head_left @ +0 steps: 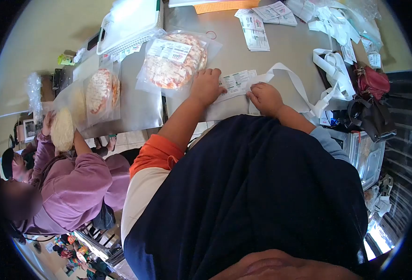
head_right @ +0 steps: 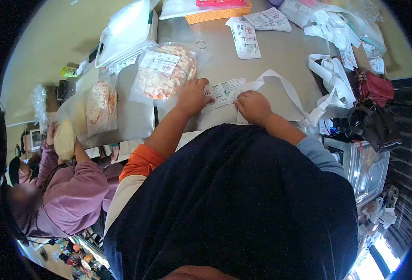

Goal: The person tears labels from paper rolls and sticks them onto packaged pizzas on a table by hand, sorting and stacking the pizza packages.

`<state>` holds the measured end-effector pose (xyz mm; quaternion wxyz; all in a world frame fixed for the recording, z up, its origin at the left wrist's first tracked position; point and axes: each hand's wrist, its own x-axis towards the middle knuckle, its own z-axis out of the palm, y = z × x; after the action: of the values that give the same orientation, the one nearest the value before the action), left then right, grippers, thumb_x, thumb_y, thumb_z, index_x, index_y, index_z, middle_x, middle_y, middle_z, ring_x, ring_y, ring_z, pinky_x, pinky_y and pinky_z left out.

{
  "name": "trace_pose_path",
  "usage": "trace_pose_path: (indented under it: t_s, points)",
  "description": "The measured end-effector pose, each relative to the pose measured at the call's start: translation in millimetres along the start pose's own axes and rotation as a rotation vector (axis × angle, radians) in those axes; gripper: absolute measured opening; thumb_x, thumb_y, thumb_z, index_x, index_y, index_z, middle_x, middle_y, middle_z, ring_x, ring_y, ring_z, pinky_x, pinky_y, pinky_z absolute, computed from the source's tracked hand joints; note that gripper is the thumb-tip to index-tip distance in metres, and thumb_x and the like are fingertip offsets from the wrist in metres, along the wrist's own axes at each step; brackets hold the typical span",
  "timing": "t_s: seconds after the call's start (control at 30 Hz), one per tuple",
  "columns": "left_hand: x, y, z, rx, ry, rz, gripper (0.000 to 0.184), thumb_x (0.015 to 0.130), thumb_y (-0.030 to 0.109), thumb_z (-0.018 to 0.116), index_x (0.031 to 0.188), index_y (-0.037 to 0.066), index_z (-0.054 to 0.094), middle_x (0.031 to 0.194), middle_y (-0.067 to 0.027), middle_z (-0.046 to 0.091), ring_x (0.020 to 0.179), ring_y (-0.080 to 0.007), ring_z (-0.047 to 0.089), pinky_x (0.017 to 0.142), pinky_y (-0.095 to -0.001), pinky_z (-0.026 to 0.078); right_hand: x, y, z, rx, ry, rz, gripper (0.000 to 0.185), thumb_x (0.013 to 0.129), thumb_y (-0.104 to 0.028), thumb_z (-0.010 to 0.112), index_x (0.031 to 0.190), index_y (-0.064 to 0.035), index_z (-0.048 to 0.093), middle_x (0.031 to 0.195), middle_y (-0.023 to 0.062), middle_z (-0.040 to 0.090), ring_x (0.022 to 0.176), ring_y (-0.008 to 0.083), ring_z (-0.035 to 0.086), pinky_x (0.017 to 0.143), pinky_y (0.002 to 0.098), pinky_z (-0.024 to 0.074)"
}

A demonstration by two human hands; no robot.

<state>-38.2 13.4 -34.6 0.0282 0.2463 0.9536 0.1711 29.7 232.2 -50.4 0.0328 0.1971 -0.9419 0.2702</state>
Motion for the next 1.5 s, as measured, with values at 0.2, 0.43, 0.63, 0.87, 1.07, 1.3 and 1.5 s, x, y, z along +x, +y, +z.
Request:
trace_pose_path:
  t_s: [0.2, 0.43, 0.63, 0.87, 1.07, 1.3, 1.5]
  points:
    - [-6, 11, -5, 0.102, -0.056, -0.026, 0.048, 0.060, 0.026, 0.077, 0.099, 0.009, 0.055, 0.106, -0.0107, 0.053, 0.106, -0.0304, 0.047, 0.087, -0.0421, 0.039, 1, 2, 1, 0.009, -0.023, 0.004, 0.024, 0.085, -0.023, 0.051, 0.076, -0.0021, 0.060, 0.084, 0.0151, 0.061, 0.085, 0.0317, 0.057, 0.078, 0.0414, 0.0446]
    - [-7, 17, 3, 0.077, 0.006, -0.076, 0.025, 0.068, 0.017, 0.068, 0.089, 0.008, 0.058, 0.091, -0.0134, 0.058, 0.091, -0.0298, 0.055, 0.080, -0.0424, 0.041, -2, 1, -2, 0.013, 0.141, -0.115, 0.023, 0.082, -0.022, 0.056, 0.072, -0.0020, 0.060, 0.083, 0.0118, 0.060, 0.086, 0.0296, 0.056, 0.081, 0.0393, 0.0437]
    - [-5, -5, -24, -0.251, 0.408, -0.067, 0.012, 0.079, 0.008, 0.057, 0.089, 0.006, 0.062, 0.077, -0.0168, 0.062, 0.071, -0.0301, 0.060, 0.066, -0.0385, 0.047, 7, -7, -14, 0.035, 0.018, -0.298, 0.020, 0.079, -0.023, 0.059, 0.072, -0.0040, 0.063, 0.082, 0.0101, 0.059, 0.086, 0.0280, 0.056, 0.080, 0.0380, 0.0433]
    - [-87, -79, -98, -1.175, 0.984, -0.535, 0.010, 0.089, 0.010, 0.051, 0.089, 0.000, 0.055, 0.077, 0.0000, 0.055, 0.067, -0.0073, 0.047, 0.062, -0.0229, 0.041, 12, -8, 6, -0.049, -0.198, -0.168, 0.025, 0.080, -0.028, 0.057, 0.073, -0.0056, 0.066, 0.084, 0.0113, 0.060, 0.085, 0.0295, 0.054, 0.081, 0.0397, 0.0417]
    - [-232, -196, -65, -1.194, 1.454, -1.260, 0.014, 0.088, 0.014, 0.047, 0.097, 0.005, 0.052, 0.084, -0.0044, 0.055, 0.066, -0.0165, 0.051, 0.052, -0.0277, 0.038, 19, -21, -2, -0.055, -0.189, -0.102, 0.025, 0.081, -0.027, 0.056, 0.076, -0.0042, 0.066, 0.093, 0.0137, 0.060, 0.093, 0.0317, 0.052, 0.083, 0.0401, 0.0417]
    - [-262, -236, -80, -1.370, 1.258, -1.610, 0.017, 0.091, 0.019, 0.049, 0.077, 0.009, 0.048, 0.065, 0.0017, 0.044, 0.047, -0.0107, 0.041, 0.041, -0.0256, 0.030, 30, -30, -9, -0.058, -0.309, 0.019, 0.027, 0.082, -0.027, 0.056, 0.078, -0.0027, 0.066, 0.101, 0.0153, 0.059, 0.097, 0.0344, 0.051, 0.086, 0.0403, 0.0417]
    - [-238, -260, -86, -1.444, 1.194, -1.463, 0.016, 0.091, 0.020, 0.048, 0.080, 0.008, 0.051, 0.064, -0.0006, 0.046, 0.049, -0.0118, 0.044, 0.040, -0.0250, 0.032, 28, -34, -8, -0.039, -0.280, 0.026, 0.029, 0.083, -0.027, 0.056, 0.077, -0.0004, 0.065, 0.102, 0.0161, 0.059, 0.098, 0.0351, 0.051, 0.087, 0.0400, 0.0412]
